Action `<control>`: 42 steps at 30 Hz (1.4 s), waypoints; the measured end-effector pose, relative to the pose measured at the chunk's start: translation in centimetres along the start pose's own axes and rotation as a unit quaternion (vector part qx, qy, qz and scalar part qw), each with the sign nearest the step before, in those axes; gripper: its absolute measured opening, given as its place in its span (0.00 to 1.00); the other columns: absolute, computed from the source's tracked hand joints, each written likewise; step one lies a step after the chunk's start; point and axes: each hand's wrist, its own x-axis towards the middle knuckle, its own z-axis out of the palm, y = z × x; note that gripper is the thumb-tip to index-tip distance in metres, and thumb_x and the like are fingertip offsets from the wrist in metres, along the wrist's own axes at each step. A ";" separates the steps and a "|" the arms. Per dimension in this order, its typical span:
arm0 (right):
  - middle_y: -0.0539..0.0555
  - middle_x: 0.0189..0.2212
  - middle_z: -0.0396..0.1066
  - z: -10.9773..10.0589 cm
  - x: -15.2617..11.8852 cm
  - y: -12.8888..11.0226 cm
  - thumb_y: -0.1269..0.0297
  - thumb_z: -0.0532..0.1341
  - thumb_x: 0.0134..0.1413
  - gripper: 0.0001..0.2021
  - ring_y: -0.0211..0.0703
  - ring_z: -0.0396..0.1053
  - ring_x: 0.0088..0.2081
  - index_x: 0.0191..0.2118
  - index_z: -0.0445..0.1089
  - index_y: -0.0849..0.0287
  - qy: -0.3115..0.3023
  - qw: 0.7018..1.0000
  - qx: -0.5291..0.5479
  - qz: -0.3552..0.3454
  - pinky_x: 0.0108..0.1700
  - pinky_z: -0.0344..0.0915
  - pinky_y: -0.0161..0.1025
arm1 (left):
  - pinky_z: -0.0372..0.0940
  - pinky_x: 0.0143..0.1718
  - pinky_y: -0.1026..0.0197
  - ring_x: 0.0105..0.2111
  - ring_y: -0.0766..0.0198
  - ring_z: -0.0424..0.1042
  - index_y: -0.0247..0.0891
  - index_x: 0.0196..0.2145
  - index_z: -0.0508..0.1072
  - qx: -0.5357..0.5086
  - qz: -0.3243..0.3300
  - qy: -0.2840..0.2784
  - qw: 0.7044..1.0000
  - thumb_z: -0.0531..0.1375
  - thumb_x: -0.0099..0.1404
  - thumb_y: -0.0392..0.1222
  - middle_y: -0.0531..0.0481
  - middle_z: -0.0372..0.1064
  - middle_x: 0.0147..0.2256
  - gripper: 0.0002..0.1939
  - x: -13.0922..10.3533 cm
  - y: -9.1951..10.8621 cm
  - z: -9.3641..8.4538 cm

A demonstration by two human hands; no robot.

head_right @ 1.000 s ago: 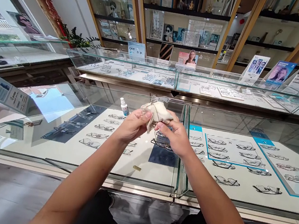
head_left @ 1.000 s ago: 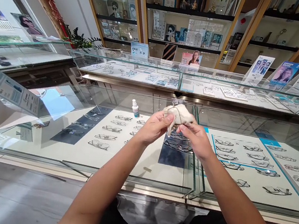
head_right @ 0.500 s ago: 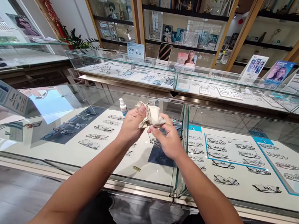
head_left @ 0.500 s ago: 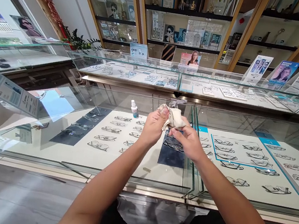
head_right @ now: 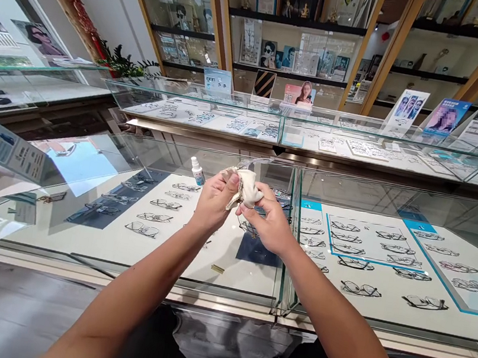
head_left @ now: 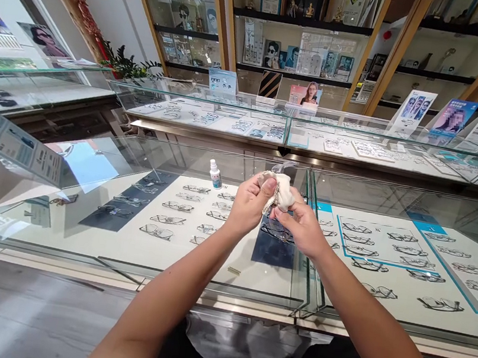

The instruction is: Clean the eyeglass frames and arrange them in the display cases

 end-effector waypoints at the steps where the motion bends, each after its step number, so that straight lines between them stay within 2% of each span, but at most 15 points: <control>1: 0.57 0.60 0.70 0.0 0.0 0.0 0.40 0.67 0.67 0.21 0.56 0.69 0.62 0.35 0.83 0.53 0.000 1.000 -0.006 -0.007 0.70 0.60 0.52 | 0.60 0.20 0.63 0.17 0.69 0.65 0.39 0.33 0.73 -0.001 0.000 0.007 1.000 0.67 0.71 0.66 0.55 0.69 0.22 0.26 0.1 -0.2 -0.1; 4: 0.57 0.62 0.70 -0.3 0.1 0.1 0.41 0.67 0.67 0.20 0.56 0.67 0.66 0.36 0.82 0.52 0.013 1.000 0.011 -0.011 0.72 0.57 0.52 | 0.65 0.24 0.63 0.22 0.67 0.71 0.37 0.31 0.74 -0.014 -0.008 0.029 0.999 0.66 0.69 0.70 0.53 0.70 0.23 0.30 0.5 -0.5 -0.4; 7: 0.56 0.65 0.69 -1.3 0.4 0.2 0.40 0.68 0.66 0.19 0.56 0.63 0.71 0.36 0.82 0.51 0.043 0.998 0.039 -0.006 0.74 0.56 0.53 | 0.72 0.34 0.60 0.33 0.60 0.79 0.38 0.38 0.78 -0.028 -0.010 0.075 0.997 0.68 0.64 0.73 0.49 0.78 0.30 0.32 1.2 -0.4 -0.9; 10: 0.53 0.68 0.67 -2.8 0.8 0.0 0.39 0.69 0.65 0.19 0.56 0.58 0.75 0.35 0.80 0.49 0.082 0.994 0.065 -0.008 0.76 0.54 0.56 | 0.73 0.41 0.59 0.40 0.58 0.81 0.40 0.43 0.78 -0.025 0.007 0.129 0.991 0.70 0.63 0.73 0.49 0.81 0.35 0.31 2.0 -0.3 -1.9; 14: 0.52 0.65 0.72 -4.5 1.3 -0.2 0.41 0.71 0.63 0.17 0.56 0.61 0.74 0.33 0.78 0.48 0.125 0.987 0.096 -0.013 0.77 0.53 0.58 | 0.69 0.41 0.61 0.38 0.63 0.78 0.40 0.43 0.77 0.014 0.039 0.197 0.980 0.69 0.67 0.69 0.52 0.79 0.35 0.27 3.0 -0.6 -4.1; 18: 0.54 0.52 0.81 -5.1 1.6 -0.1 0.42 0.69 0.64 0.17 0.55 0.71 0.65 0.34 0.75 0.49 0.117 0.986 0.116 0.009 0.73 0.59 0.57 | 0.65 0.40 0.60 0.31 0.65 0.71 0.41 0.35 0.73 0.137 0.050 0.242 0.959 0.65 0.73 0.58 0.55 0.72 0.28 0.18 3.6 -0.8 -6.1; 22: 0.52 0.41 0.80 -5.1 1.6 0.2 0.39 0.69 0.62 0.18 0.52 0.76 0.54 0.35 0.75 0.49 0.105 0.985 0.135 0.024 0.69 0.64 0.56 | 0.62 0.40 0.57 0.32 0.59 0.69 0.42 0.35 0.72 0.385 0.023 0.236 0.892 0.61 0.75 0.51 0.52 0.70 0.29 0.12 3.6 -1.2 -7.5; 25: 0.52 0.39 0.79 -5.2 1.7 0.3 0.41 0.70 0.63 0.17 0.50 0.77 0.51 0.35 0.76 0.49 0.093 0.984 0.152 0.025 0.67 0.67 0.54 | 0.65 0.45 0.51 0.37 0.52 0.73 0.43 0.42 0.72 0.512 -0.057 0.189 0.836 0.62 0.72 0.42 0.48 0.75 0.35 0.03 3.5 -2.1 -8.2; 28: 0.52 0.38 0.79 -5.3 1.7 0.3 0.42 0.70 0.63 0.16 0.49 0.76 0.49 0.35 0.76 0.49 0.083 0.984 0.157 0.030 0.65 0.68 0.53 | 0.67 0.53 0.43 0.46 0.44 0.77 0.41 0.55 0.71 0.562 -0.115 0.152 0.805 0.63 0.68 0.34 0.39 0.79 0.44 0.19 3.3 -2.9 -8.2; 29: 0.52 0.38 0.79 -5.4 1.7 0.2 0.41 0.70 0.63 0.17 0.49 0.76 0.49 0.35 0.76 0.49 0.080 0.984 0.154 0.033 0.64 0.68 0.52 | 0.66 0.56 0.40 0.51 0.42 0.77 0.40 0.58 0.70 0.575 -0.107 0.151 0.797 0.63 0.67 0.34 0.35 0.78 0.49 0.21 3.3 -3.0 -8.0; 31: 0.52 0.38 0.79 -5.4 1.6 0.1 0.41 0.70 0.62 0.18 0.48 0.76 0.48 0.35 0.76 0.50 0.068 0.985 0.151 0.040 0.62 0.69 0.51 | 0.63 0.63 0.36 0.61 0.40 0.72 0.38 0.61 0.69 0.588 -0.033 0.155 0.793 0.62 0.69 0.38 0.31 0.74 0.59 0.24 3.0 -3.0 -7.2; 34: 0.51 0.35 0.78 -5.4 1.6 -0.1 0.41 0.71 0.60 0.18 0.47 0.76 0.45 0.33 0.77 0.52 0.035 0.985 0.154 0.066 0.57 0.70 0.48 | 0.60 0.70 0.37 0.69 0.42 0.67 0.39 0.66 0.66 0.548 0.162 0.137 0.809 0.62 0.72 0.48 0.32 0.68 0.67 0.28 2.3 -2.2 -5.4; 36: 0.51 0.34 0.78 -5.6 1.6 -0.5 0.42 0.72 0.59 0.19 0.46 0.75 0.43 0.32 0.77 0.53 0.006 0.986 0.143 0.090 0.55 0.70 0.47 | 0.59 0.72 0.37 0.70 0.43 0.66 0.40 0.68 0.65 0.512 0.269 0.090 0.811 0.66 0.70 0.55 0.33 0.67 0.69 0.34 1.8 -1.3 -4.0; 39: 0.51 0.32 0.79 -6.5 2.0 -1.8 0.42 0.71 0.60 0.19 0.46 0.74 0.39 0.31 0.77 0.54 -0.039 0.988 0.099 0.111 0.51 0.68 0.46 | 0.60 0.72 0.36 0.70 0.41 0.67 0.43 0.70 0.67 0.497 0.327 0.006 0.803 0.72 0.65 0.57 0.35 0.70 0.68 0.41 1.5 0.5 -2.1; 42: 0.51 0.32 0.79 -7.9 3.1 -4.4 0.45 0.70 0.62 0.17 0.46 0.74 0.39 0.31 0.79 0.53 -0.079 0.991 0.049 0.100 0.49 0.67 0.47 | 0.65 0.69 0.39 0.65 0.43 0.74 0.44 0.66 0.73 0.481 0.335 -0.028 0.810 0.75 0.65 0.54 0.38 0.76 0.63 0.35 2.3 3.0 -0.5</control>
